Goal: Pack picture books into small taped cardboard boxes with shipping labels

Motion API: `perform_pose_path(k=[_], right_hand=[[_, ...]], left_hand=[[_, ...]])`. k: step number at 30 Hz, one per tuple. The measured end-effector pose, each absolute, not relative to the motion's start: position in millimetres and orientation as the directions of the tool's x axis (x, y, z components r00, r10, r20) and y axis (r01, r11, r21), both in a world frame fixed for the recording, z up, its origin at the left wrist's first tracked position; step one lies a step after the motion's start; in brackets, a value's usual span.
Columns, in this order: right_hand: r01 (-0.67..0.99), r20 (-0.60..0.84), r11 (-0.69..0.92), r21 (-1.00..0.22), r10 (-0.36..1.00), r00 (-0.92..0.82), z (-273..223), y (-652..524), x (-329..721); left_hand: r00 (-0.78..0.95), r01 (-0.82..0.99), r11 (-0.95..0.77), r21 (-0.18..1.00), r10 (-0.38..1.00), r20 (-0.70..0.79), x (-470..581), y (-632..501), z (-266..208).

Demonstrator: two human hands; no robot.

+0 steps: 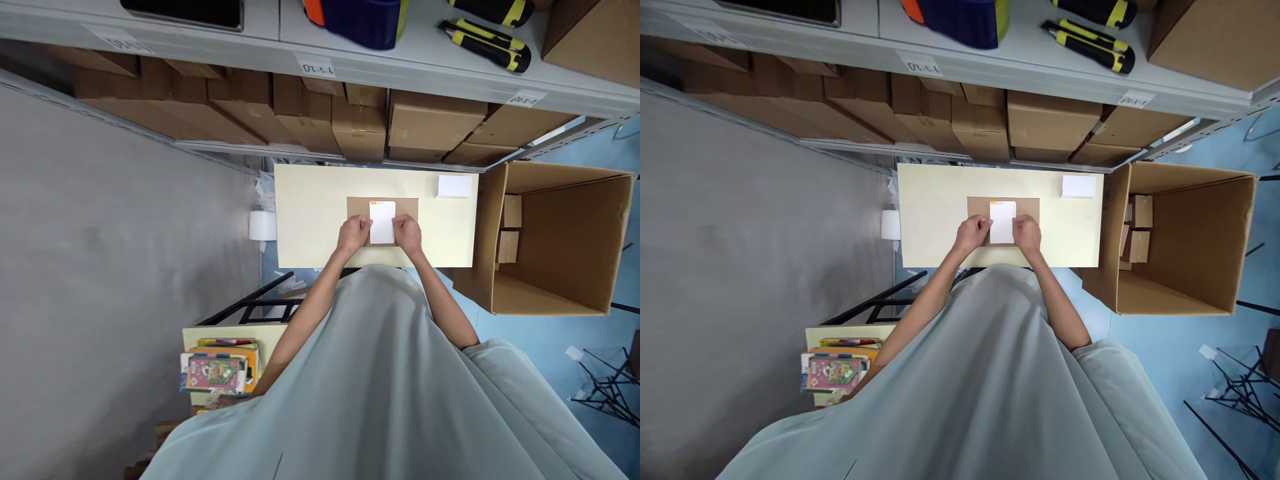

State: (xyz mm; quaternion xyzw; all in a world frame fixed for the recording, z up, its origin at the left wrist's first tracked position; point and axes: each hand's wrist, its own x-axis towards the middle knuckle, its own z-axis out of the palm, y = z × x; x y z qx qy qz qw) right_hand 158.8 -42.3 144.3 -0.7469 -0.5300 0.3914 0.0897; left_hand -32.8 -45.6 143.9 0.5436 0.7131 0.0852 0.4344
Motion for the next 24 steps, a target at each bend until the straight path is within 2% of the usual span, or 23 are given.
perform_pose_path(k=[12,19,24], right_hand=[[0.803,-0.531,-0.443,-0.398,0.826,0.192,144.8,-33.7,147.6],[0.794,-0.503,-0.428,-0.432,0.845,0.182,138.4,-32.5,148.2],[0.800,-0.494,-0.420,-0.429,0.851,0.182,136.1,-33.3,149.2]], left_hand=[[-0.100,0.774,0.422,0.473,0.818,-0.567,-20.5,-39.9,147.2],[-0.134,0.733,0.472,0.490,0.806,-0.576,-18.1,-37.8,144.7],[-0.137,0.743,0.444,0.501,0.833,-0.535,-18.3,-38.8,137.9]])
